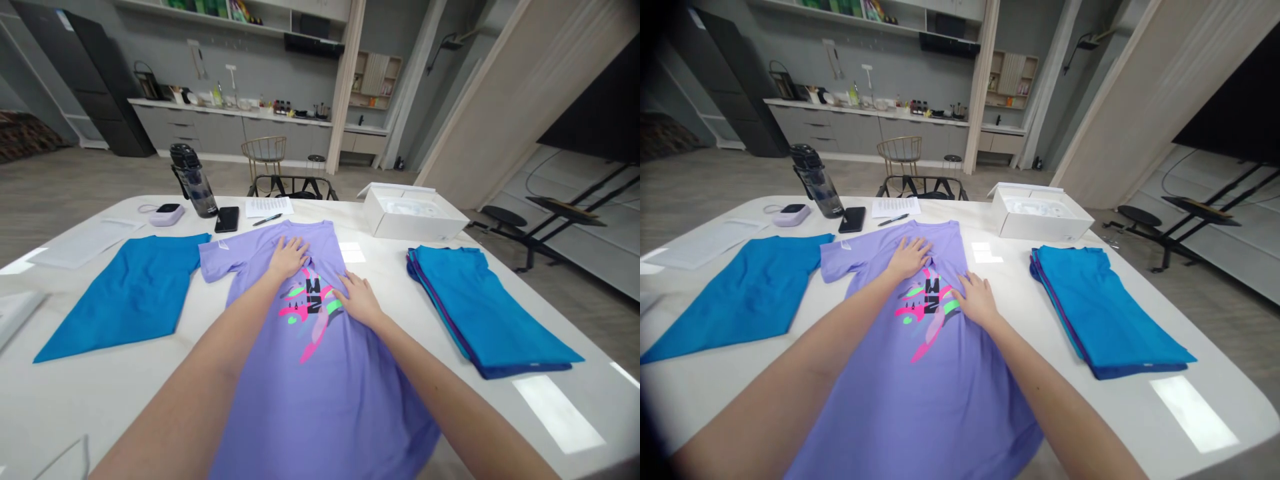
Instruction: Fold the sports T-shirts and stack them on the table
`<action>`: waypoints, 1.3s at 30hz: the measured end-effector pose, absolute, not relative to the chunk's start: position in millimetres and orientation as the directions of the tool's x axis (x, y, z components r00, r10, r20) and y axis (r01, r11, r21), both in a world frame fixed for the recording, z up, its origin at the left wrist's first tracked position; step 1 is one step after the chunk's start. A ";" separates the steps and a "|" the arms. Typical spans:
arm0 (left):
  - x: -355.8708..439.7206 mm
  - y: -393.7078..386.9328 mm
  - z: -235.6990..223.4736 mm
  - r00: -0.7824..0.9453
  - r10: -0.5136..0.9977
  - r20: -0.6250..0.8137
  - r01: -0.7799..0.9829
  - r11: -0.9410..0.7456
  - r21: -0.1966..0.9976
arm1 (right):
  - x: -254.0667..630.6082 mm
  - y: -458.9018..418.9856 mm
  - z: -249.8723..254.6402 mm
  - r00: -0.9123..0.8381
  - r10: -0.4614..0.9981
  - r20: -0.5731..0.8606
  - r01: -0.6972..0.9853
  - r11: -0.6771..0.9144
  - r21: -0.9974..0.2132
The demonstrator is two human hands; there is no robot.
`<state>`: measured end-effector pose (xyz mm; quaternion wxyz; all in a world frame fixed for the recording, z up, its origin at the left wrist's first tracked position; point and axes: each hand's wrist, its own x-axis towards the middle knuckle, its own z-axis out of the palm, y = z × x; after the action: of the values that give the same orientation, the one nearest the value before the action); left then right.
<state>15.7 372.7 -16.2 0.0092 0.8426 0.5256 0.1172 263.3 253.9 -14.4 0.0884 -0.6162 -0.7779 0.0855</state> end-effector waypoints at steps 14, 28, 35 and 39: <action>13.1 339.2 20.0 0.330 0.930 0.162 0.938 -0.342 0.051 | 294.8 179.5 17.6 0.069 0.996 -0.063 0.982 -0.079 -0.173; 105.6 237.8 0.6 0.742 0.639 0.202 0.653 -0.758 -0.003 | 322.7 75.3 28.9 0.093 0.982 -0.164 0.988 -0.112 -0.108; 121.9 221.4 2.8 0.726 0.639 0.254 0.657 -0.753 0.014 | 344.1 33.8 42.4 0.141 0.975 -0.171 0.976 -0.166 -0.139; 125.0 219.8 13.6 0.729 0.626 0.276 0.658 -0.752 -0.032 | 338.3 11.5 65.9 0.117 0.990 -0.074 0.960 -0.132 -0.247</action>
<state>125.0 219.8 13.6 -0.0640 0.9277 0.3461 0.1246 338.3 11.5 65.9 0.0690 -0.7443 -0.6550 0.1104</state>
